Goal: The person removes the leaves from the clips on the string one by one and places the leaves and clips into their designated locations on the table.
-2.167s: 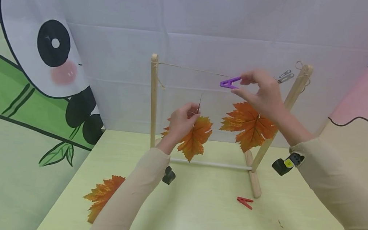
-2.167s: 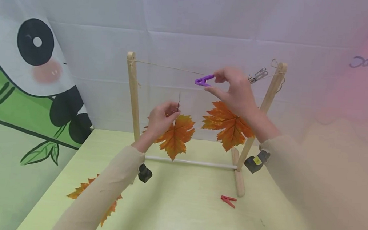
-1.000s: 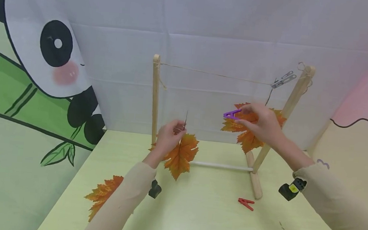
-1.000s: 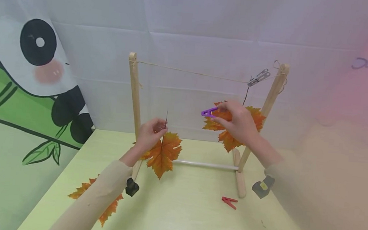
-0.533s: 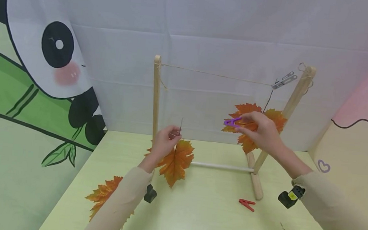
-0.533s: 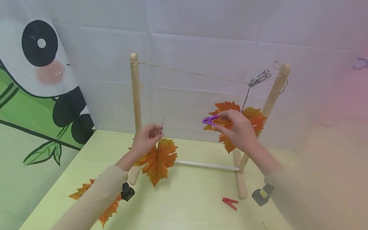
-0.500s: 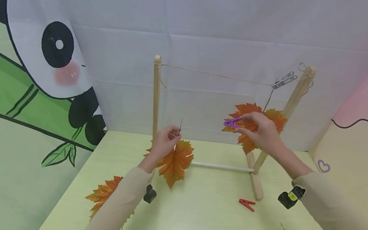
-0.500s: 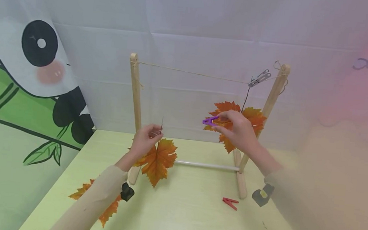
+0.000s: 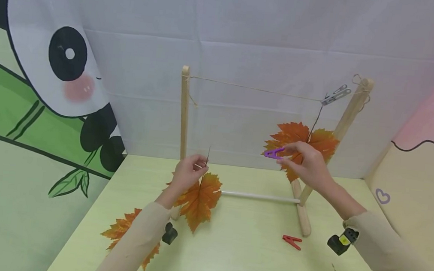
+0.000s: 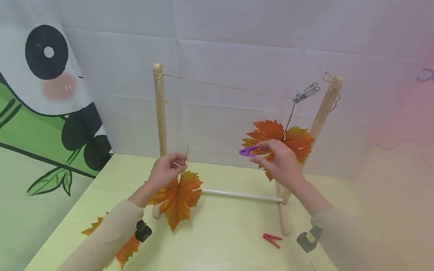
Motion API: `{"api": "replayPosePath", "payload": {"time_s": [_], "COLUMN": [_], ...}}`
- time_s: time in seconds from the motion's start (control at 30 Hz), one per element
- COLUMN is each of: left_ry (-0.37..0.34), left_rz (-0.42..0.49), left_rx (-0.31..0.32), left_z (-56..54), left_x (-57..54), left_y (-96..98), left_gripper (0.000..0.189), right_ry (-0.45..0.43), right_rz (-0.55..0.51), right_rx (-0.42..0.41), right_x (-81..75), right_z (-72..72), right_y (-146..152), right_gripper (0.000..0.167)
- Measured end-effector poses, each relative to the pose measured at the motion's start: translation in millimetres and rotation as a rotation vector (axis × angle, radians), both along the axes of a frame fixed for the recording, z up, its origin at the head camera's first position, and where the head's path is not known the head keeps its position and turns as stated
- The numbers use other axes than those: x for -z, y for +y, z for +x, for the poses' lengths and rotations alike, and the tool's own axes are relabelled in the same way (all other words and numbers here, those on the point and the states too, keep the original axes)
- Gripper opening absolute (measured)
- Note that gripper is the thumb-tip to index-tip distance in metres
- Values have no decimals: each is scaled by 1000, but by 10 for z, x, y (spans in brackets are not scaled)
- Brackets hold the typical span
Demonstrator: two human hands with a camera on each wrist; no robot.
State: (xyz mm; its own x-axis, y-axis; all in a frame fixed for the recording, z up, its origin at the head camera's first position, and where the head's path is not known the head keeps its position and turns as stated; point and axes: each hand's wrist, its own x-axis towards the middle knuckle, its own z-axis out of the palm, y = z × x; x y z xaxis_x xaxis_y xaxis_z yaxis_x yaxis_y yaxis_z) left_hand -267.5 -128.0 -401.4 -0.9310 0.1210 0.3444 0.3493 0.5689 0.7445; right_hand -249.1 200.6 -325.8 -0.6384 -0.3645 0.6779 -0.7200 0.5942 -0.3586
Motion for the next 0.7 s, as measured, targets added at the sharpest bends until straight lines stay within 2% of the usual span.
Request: {"api": "replayPosePath", "payload": {"time_s": [0.27, 0.5, 0.7], "left_ry": [-57, -123, -141], "left_rz": [6, -12, -11], "left_rx": [-15, -24, -18], "left_z": [46, 98, 119], "left_x": [44, 79, 130], "left_y": [-73, -115, -157], "left_gripper": [15, 15, 15], "right_ry": [-10, -53, -75], "right_rz": [13, -9, -32], "right_rx": [35, 17, -2], "right_x": [139, 285, 388], "right_z": [30, 106, 131], "right_y": [23, 66, 87], "right_gripper": [32, 32, 34]}}
